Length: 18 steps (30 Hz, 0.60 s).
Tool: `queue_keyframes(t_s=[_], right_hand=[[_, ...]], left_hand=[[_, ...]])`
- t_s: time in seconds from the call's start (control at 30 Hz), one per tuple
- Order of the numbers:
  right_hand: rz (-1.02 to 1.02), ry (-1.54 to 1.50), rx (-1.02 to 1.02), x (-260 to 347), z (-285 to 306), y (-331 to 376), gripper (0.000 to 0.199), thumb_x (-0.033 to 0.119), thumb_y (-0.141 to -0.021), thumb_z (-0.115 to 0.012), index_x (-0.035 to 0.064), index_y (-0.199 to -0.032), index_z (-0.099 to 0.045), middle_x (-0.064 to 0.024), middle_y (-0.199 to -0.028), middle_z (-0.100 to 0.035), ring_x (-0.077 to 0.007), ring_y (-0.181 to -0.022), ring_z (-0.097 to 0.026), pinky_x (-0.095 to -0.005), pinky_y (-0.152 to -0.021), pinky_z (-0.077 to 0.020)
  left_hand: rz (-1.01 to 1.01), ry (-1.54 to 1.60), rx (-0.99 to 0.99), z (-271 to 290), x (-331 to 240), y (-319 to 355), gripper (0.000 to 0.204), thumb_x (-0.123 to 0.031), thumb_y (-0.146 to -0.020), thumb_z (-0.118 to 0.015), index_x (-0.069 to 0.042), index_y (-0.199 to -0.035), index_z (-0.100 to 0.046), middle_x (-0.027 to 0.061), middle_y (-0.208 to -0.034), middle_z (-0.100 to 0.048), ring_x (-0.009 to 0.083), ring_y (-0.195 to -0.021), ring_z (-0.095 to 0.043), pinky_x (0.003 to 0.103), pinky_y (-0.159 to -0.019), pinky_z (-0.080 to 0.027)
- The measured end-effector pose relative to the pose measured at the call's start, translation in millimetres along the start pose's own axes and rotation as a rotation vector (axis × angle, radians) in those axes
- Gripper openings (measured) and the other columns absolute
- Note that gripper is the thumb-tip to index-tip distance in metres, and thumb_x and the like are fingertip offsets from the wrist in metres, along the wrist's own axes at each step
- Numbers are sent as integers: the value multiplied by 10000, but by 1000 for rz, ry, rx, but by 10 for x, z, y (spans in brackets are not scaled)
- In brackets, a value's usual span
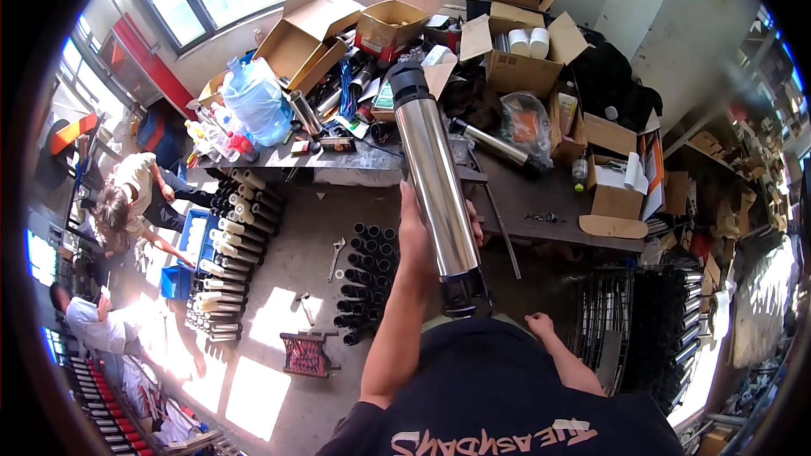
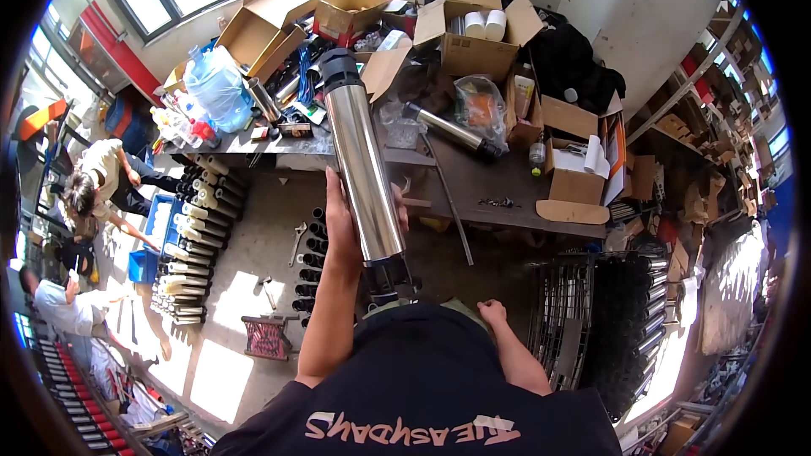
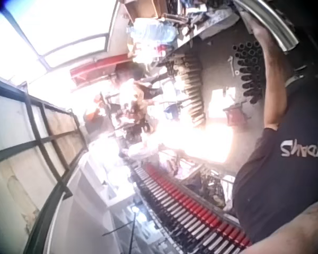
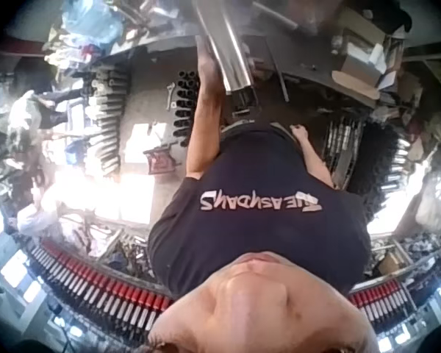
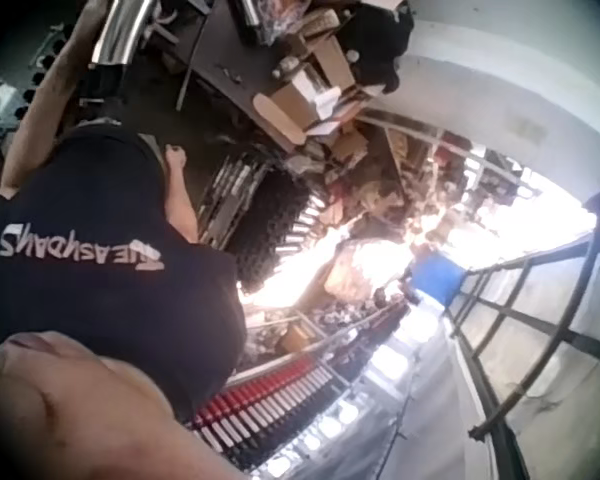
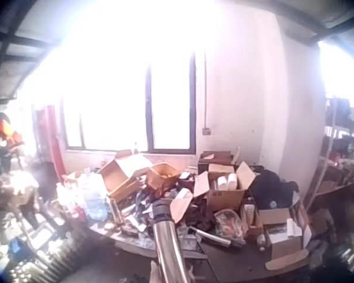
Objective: The person assembles metal cylinders by inserting a internal components, tightening them using a manual press tool on a workbench, and placing the finished units into a storage crate.
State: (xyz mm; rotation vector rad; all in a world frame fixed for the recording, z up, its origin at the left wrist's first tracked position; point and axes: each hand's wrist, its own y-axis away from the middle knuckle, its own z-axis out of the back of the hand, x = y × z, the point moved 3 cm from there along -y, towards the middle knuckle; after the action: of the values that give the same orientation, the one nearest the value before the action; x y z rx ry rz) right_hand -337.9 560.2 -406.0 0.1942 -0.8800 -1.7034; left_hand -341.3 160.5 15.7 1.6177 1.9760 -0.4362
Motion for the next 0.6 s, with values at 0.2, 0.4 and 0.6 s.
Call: queue_keyframes(t_s=[0.2, 0.4, 0.6], right_hand=[[-35, 16, 11, -74, 13, 35, 505, 458, -812, -698, 55, -1114, -739, -201, -1164, -697, -340, -1140, -643, -405, -988, -491], [30, 44, 5, 17, -25, 82, 463, 457, -811, -684, 85, -1082, -743, -174, -1100, -720, -333, -1084, -669, -416, -934, -521], [65, 15, 26, 174, -31, 185, 435, 453, -800, -682, 92, -1028, -758, -177, -1087, -721, -338, -1068, -672, -422, -923, -525]], left_hand=[[11, -94, -87, -19, -48, 56, 784, -660, -1012, -148, -12, -1100, -581, 155, -829, -640, 284, -660, -656, 413, -585, -558], [-3, 388, 299, 121, 136, -18, 770, -689, -981, -213, 6, -1020, -543, 146, -868, -547, 274, -634, -617, 418, -561, -537], [-7, 322, 257, 173, 159, -16, 774, -698, -974, -227, 6, -969, -547, 144, -831, -564, 272, -623, -620, 410, -562, -528]])
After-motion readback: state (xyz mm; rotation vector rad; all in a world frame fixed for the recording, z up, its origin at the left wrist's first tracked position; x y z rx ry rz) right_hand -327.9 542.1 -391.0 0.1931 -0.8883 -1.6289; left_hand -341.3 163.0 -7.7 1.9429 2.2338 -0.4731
